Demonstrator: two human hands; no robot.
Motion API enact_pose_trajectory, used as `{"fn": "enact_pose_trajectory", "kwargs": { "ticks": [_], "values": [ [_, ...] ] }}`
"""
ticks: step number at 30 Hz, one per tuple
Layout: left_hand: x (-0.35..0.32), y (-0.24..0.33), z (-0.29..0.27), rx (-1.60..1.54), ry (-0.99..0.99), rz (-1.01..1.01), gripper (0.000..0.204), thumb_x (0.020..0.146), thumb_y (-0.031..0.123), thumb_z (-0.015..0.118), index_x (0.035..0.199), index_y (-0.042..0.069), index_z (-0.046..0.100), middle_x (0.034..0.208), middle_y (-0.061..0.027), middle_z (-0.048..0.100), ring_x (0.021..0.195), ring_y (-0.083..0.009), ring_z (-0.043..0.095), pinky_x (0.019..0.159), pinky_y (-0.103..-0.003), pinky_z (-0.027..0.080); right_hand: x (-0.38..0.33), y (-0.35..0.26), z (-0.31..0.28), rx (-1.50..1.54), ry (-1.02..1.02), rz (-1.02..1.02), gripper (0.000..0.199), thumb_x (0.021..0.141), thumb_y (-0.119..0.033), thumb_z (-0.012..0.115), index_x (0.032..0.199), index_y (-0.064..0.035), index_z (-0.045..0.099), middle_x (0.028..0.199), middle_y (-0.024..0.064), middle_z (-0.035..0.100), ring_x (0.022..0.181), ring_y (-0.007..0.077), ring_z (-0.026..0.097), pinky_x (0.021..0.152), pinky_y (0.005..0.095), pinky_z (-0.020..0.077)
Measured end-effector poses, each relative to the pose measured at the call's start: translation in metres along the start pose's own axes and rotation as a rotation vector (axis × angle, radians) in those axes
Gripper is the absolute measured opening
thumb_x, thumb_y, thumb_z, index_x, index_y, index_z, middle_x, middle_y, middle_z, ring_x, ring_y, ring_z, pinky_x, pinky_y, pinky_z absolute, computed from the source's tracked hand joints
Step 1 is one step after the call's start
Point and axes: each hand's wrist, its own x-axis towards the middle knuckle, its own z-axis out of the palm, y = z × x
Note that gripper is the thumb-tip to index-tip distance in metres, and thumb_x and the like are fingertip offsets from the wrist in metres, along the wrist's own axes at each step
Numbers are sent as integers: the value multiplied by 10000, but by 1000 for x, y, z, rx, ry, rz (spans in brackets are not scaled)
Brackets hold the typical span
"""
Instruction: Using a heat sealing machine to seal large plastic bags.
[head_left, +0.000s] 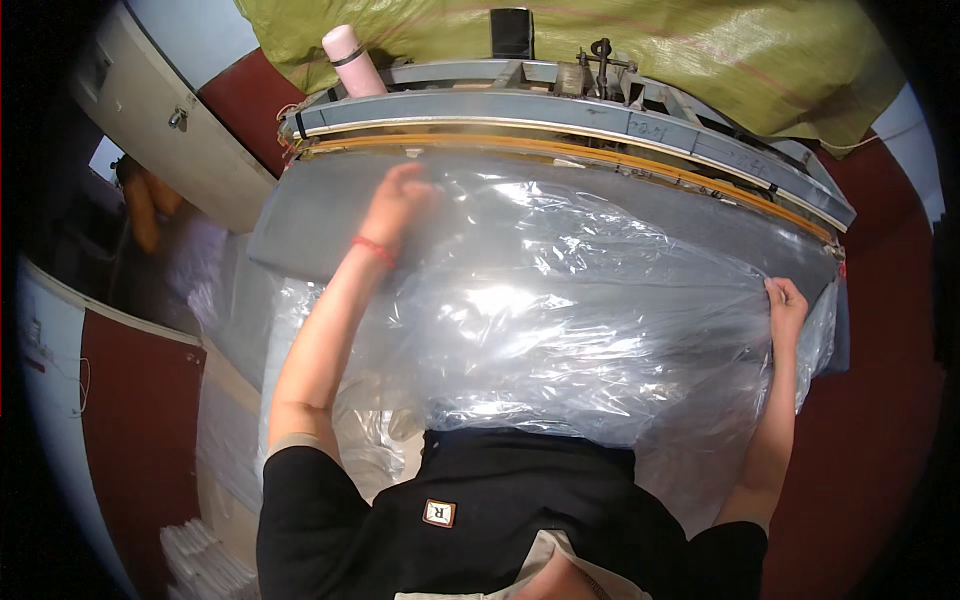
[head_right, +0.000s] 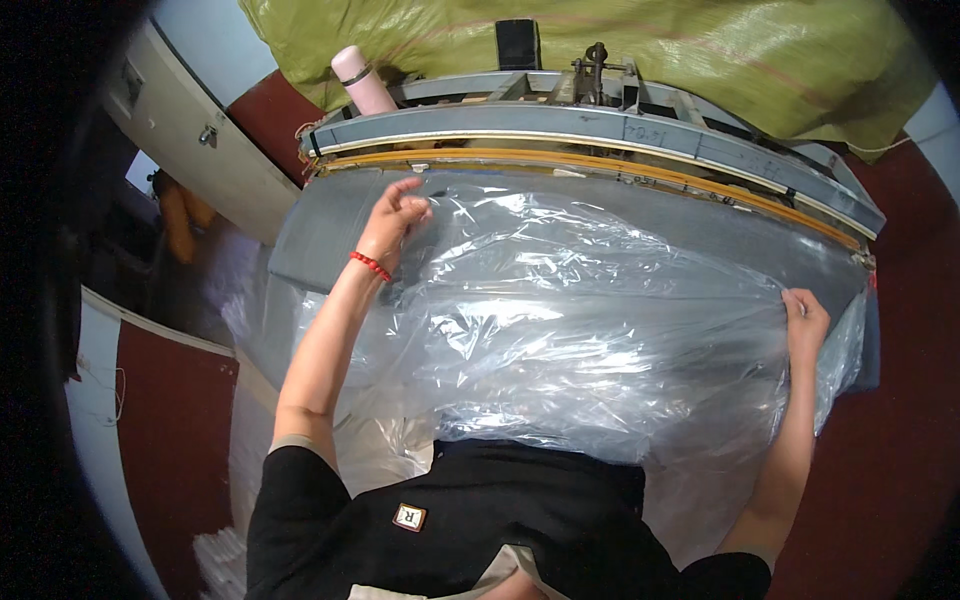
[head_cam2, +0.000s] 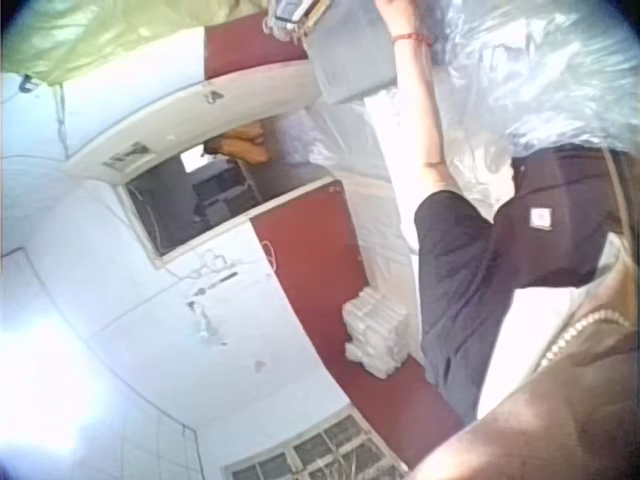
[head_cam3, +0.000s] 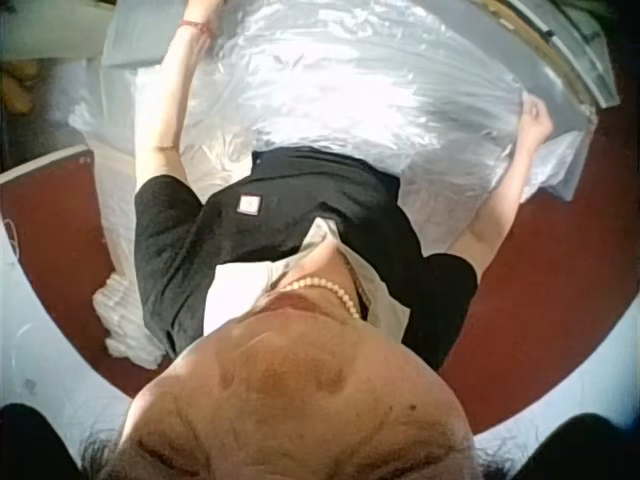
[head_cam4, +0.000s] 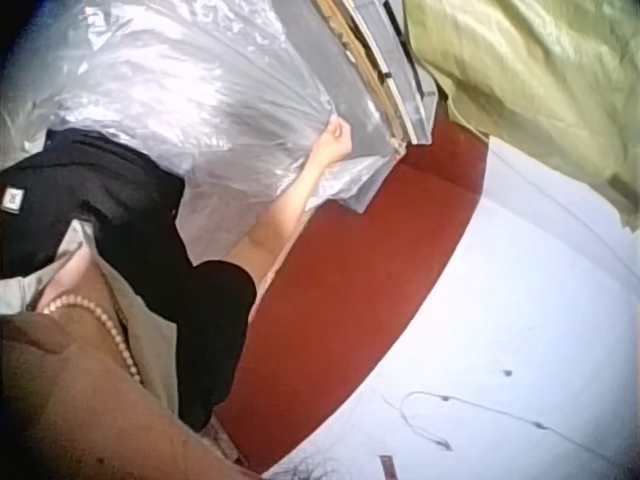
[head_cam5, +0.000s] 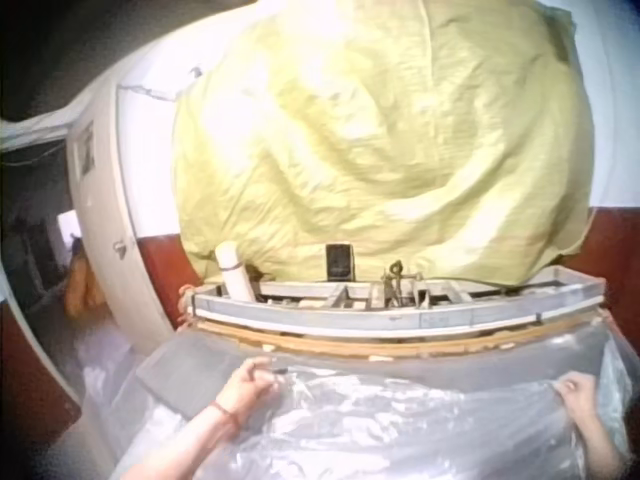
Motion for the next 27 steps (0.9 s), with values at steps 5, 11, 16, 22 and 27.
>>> {"fn": "enact_pose_trajectory", "kwargs": {
  "ticks": [5,11,16,22,27],
  "values": [
    [9,-3,-8,11,57,237,423,772,50,567,1152,35,383,698,11,526,525,-59,443,464,-204,363,-3,-16,-5,-28,-25,4,142,742,-121,606,752,18,577,628,48,561,622,78,486,616,217,397],
    [6,-30,-18,838,271,208,407,687,-4,593,1065,22,445,794,-105,578,701,-217,574,635,-290,457,-2,-18,-3,-65,-39,15,152,738,-131,608,749,17,575,636,71,572,618,93,507,607,230,402],
    [-4,-5,-7,1173,208,716,470,688,41,589,1129,38,428,1161,-138,447,1091,-290,411,876,-354,361,-2,-18,-3,-72,-40,-5,149,737,-131,610,756,13,578,634,68,571,616,89,503,606,228,400],
    [-33,-20,9,1295,-381,671,515,819,316,481,1229,26,367,1305,-137,318,1224,-303,261,962,-424,256,-8,-17,-9,-39,-42,1,134,738,-104,608,751,23,570,625,39,556,620,71,478,604,215,393],
    [-41,-24,11,1068,-264,640,439,817,241,505,1178,5,419,1219,-160,416,1130,-307,389,916,-358,330,-19,-5,-22,-19,-50,31,116,746,-82,599,749,28,562,620,14,534,617,62,458,597,204,383]
  ]
}}
